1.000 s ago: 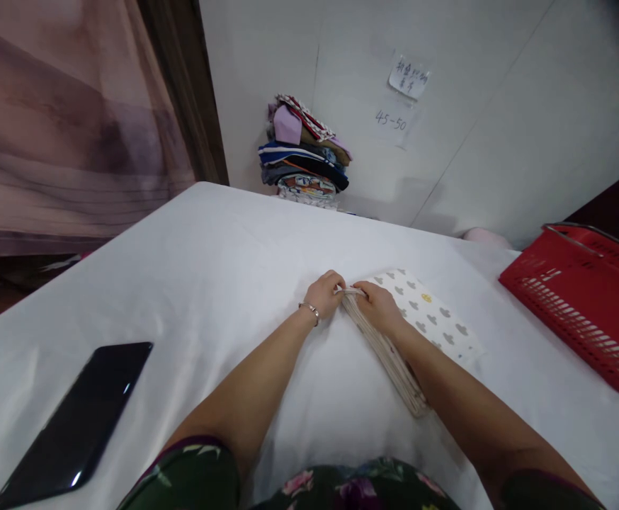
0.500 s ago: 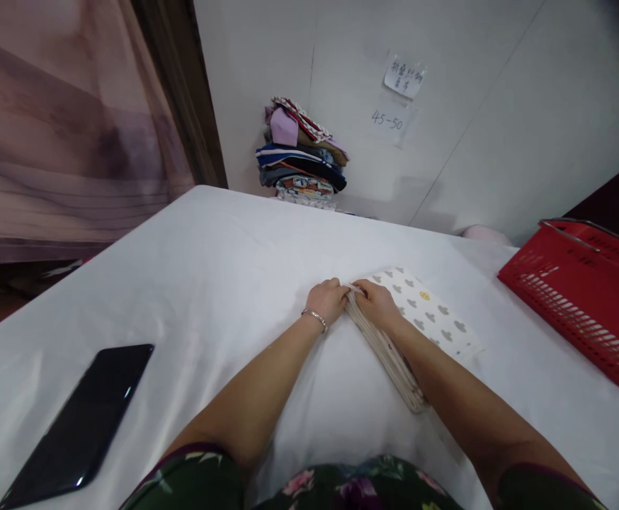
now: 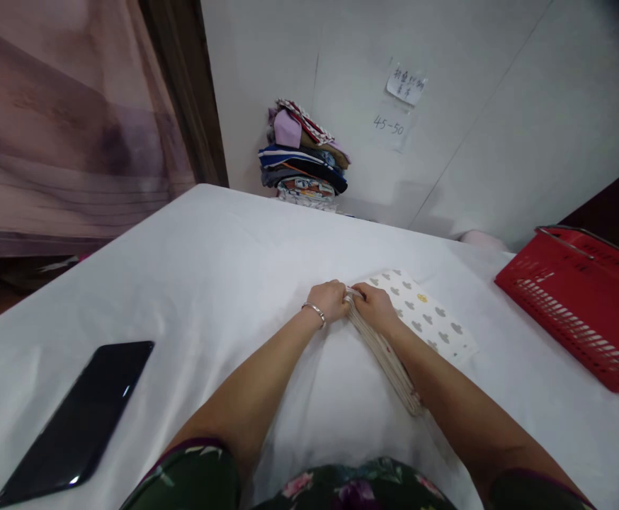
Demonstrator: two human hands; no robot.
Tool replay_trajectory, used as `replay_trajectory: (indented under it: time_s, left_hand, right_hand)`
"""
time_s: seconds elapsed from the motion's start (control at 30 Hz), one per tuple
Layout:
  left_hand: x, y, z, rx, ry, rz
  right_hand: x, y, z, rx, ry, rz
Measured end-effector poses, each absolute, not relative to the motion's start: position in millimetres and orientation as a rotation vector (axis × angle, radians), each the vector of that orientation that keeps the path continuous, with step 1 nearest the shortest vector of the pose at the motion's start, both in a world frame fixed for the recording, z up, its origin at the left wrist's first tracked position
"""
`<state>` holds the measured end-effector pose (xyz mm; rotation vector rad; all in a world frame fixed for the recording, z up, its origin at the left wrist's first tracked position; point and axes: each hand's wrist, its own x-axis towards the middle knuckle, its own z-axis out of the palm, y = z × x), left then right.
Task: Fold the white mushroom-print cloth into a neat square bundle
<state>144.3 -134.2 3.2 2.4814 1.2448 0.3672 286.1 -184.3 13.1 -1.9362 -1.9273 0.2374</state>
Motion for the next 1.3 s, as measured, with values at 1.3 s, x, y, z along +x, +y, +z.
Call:
replay_trajectory:
  time_s: [1.3]
  left_hand:
    - [136, -123, -20, 2.307, 1.057, 0.612]
  right_hand:
    - [397, -177, -3, -2.018, -1.847, -0.056]
